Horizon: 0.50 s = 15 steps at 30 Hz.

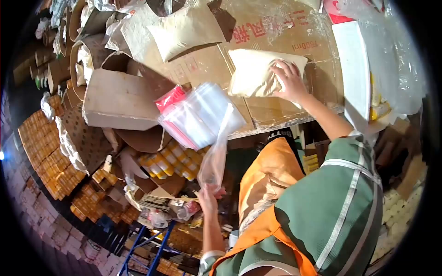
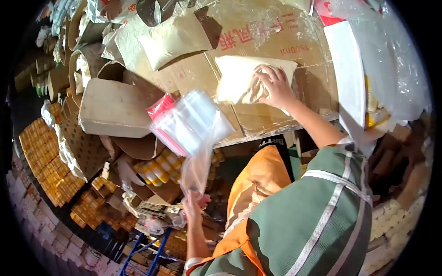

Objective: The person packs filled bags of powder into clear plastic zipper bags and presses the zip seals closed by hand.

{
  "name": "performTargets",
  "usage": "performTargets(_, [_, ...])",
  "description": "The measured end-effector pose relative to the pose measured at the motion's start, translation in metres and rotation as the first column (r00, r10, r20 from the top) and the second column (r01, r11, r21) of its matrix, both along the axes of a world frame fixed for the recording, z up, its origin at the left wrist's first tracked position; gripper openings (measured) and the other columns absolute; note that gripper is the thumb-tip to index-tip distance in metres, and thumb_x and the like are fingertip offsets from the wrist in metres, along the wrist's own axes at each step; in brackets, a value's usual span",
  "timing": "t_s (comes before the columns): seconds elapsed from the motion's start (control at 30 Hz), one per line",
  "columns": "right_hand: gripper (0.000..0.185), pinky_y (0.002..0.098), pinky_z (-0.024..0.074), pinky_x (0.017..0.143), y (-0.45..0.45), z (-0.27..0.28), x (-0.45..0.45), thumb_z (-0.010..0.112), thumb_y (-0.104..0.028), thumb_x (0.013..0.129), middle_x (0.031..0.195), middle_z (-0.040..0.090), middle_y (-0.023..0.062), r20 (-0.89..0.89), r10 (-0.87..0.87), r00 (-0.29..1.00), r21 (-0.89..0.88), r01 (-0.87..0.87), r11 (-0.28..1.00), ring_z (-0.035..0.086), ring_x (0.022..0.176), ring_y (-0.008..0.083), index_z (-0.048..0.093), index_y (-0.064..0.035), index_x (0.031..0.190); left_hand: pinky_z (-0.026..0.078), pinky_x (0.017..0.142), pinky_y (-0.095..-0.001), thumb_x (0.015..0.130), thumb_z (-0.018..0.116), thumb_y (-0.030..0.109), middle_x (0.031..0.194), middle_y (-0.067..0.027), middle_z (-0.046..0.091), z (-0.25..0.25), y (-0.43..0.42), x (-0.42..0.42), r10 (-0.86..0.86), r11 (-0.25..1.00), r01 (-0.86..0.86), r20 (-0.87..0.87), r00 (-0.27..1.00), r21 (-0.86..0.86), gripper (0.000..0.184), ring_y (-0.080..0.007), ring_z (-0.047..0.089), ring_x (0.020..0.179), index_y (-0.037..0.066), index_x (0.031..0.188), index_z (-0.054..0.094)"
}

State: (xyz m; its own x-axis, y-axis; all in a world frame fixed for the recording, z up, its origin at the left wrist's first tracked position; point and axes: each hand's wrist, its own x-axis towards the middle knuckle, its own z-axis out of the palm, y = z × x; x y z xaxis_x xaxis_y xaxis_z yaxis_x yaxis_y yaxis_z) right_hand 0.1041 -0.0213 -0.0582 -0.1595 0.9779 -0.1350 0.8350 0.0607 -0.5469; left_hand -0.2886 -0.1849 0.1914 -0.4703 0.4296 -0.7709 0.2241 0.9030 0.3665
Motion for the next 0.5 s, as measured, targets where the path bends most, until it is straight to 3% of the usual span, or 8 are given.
performTargets(0.13, [0.119,0.0562,0.0157,0.116,0.014,0.022,-0.026,0.089,-0.040,0.054,0.154,0.023,0.0165,0.310,0.198,0.930,-0.152,-0.157,0.976,0.018,0.145,0.0324,0.021,-0.0234,0.151,0.045,0.048,-0.0246,0.103,0.040,0.040,0.068,-0.0113,0.067,-0.011,0.056,-0.003,-0.125,0.955,0.093,0.098,0.987,0.281,0.050,-0.0162,0.062,0.055,-0.004,0.099,0.063])
performTargets(0.2, [0.120,0.0563,0.0158,0.116,0.032,0.019,-0.032,0.089,-0.041,0.053,0.154,0.024,0.0169,0.316,0.240,0.918,-0.116,-0.214,0.970,0.019,0.144,0.0329,0.021,-0.0236,0.151,0.042,0.047,-0.0237,0.104,0.038,0.032,0.067,-0.0105,0.066,-0.019,0.088,-0.001,-0.129,0.886,0.109,0.014,0.992,0.451,0.043,-0.0142,0.059,0.052,-0.003,0.098,0.063])
performTargets(0.23, [0.121,0.0563,0.0159,0.116,0.041,0.017,-0.036,0.089,-0.042,0.052,0.153,0.025,0.0174,0.311,0.281,0.908,-0.089,-0.267,0.960,0.020,0.144,0.0333,0.022,-0.0239,0.151,0.042,0.046,-0.0237,0.104,0.038,0.031,0.072,-0.0109,0.067,-0.024,0.104,-0.005,-0.118,0.858,0.048,0.105,0.987,0.512,0.042,-0.0147,0.060,0.054,-0.003,0.102,0.062])
performTargets(0.27, [0.119,0.0510,0.0204,0.114,0.050,0.007,-0.043,0.088,-0.042,0.052,0.150,0.031,0.0171,0.351,0.277,0.895,-0.095,-0.260,0.961,0.026,0.141,0.0337,0.026,-0.0207,0.150,0.043,0.046,-0.0237,0.104,0.039,0.031,0.075,-0.0110,0.067,-0.028,0.122,0.006,0.057,0.828,-0.088,0.072,0.996,0.554,0.040,-0.0161,0.063,0.057,-0.003,0.105,0.061])
performTargets(0.3, [0.119,0.0510,0.0204,0.114,0.054,0.007,-0.044,0.088,-0.042,0.052,0.150,0.031,0.0171,0.376,0.276,0.885,-0.095,-0.259,0.961,0.026,0.141,0.0337,0.026,-0.0207,0.150,0.045,0.050,-0.0243,0.104,0.040,0.029,0.080,-0.0116,0.068,-0.031,0.138,0.002,-0.083,0.731,0.016,0.065,0.994,0.682,0.039,-0.0183,0.065,0.060,-0.004,0.109,0.059])
performTargets(0.37, [0.111,0.0486,0.0260,0.112,0.046,0.009,-0.047,0.085,-0.050,0.055,0.144,0.040,0.0140,0.247,0.190,0.950,-0.116,-0.165,0.979,0.036,0.134,0.0324,0.032,-0.0194,0.147,0.049,0.057,-0.0260,0.104,0.041,0.028,0.101,-0.0134,0.066,-0.048,0.163,0.009,-0.038,0.512,-0.141,0.186,0.982,0.848,0.040,-0.0245,0.068,0.075,-0.005,0.123,0.050])
performTargets(0.4, [0.103,0.0461,0.0303,0.108,0.037,0.006,-0.048,0.081,-0.054,0.059,0.136,0.047,0.0112,0.287,0.121,0.950,-0.002,-0.126,0.992,0.043,0.127,0.0300,0.036,-0.0186,0.145,0.051,0.059,-0.0284,0.103,0.041,0.026,0.102,-0.0135,0.066,-0.053,0.172,0.013,-0.102,0.439,-0.032,0.085,0.991,0.898,0.038,-0.0257,0.069,0.078,-0.004,0.124,0.051])
performTargets(0.5, [0.097,0.0450,0.0318,0.106,0.015,0.005,-0.059,0.078,-0.054,0.062,0.134,0.049,0.0110,0.282,-0.015,0.959,0.079,-0.007,0.997,0.046,0.124,0.0291,0.038,-0.0183,0.143,0.049,0.058,-0.0265,0.103,0.039,0.021,0.103,-0.0156,0.068,-0.105,0.180,0.024,-0.203,0.395,0.010,0.077,0.976,0.919,0.034,-0.0222,0.069,0.072,-0.004,0.122,0.053])
